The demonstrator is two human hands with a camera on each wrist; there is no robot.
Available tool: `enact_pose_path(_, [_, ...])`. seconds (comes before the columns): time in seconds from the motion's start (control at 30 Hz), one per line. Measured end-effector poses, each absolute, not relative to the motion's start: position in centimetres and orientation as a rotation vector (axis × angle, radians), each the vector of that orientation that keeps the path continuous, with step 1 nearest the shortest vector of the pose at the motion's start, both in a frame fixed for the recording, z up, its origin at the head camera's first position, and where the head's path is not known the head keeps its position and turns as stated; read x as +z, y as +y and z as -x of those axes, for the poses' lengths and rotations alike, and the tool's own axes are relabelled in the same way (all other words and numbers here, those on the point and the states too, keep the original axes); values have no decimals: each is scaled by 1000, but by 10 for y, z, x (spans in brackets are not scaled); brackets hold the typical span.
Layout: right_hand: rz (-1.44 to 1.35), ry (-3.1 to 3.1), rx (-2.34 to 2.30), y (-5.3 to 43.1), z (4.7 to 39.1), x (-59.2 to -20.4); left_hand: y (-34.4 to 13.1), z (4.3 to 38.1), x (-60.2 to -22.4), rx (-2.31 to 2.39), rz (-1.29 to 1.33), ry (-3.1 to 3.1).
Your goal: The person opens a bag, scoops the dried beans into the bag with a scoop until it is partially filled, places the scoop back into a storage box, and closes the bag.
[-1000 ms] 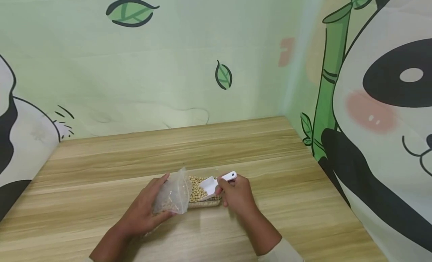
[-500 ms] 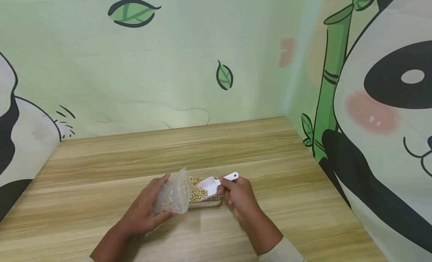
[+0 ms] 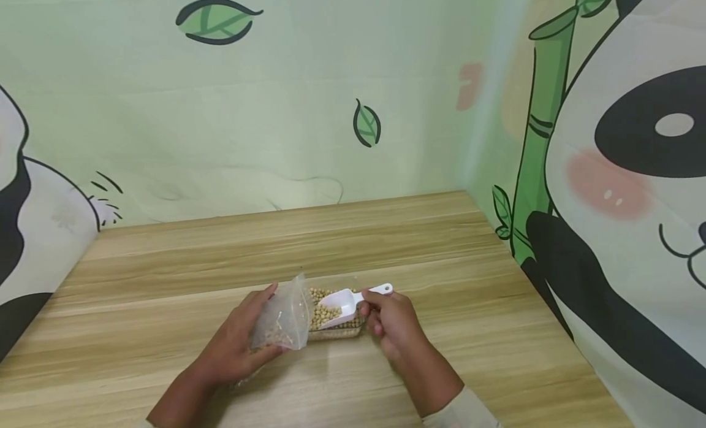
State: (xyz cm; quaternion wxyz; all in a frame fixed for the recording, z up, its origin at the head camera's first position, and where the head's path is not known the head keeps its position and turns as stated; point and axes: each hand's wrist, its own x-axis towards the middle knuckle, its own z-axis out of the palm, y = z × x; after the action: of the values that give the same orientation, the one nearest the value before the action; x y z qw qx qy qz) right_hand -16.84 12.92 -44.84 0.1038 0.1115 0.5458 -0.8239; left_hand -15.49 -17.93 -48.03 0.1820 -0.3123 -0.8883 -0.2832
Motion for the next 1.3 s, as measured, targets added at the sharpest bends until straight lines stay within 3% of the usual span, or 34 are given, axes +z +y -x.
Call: enact_pose_path(1.3, [-264, 1451, -2647, 135, 157, -423, -179, 154, -479, -803, 867, -2527])
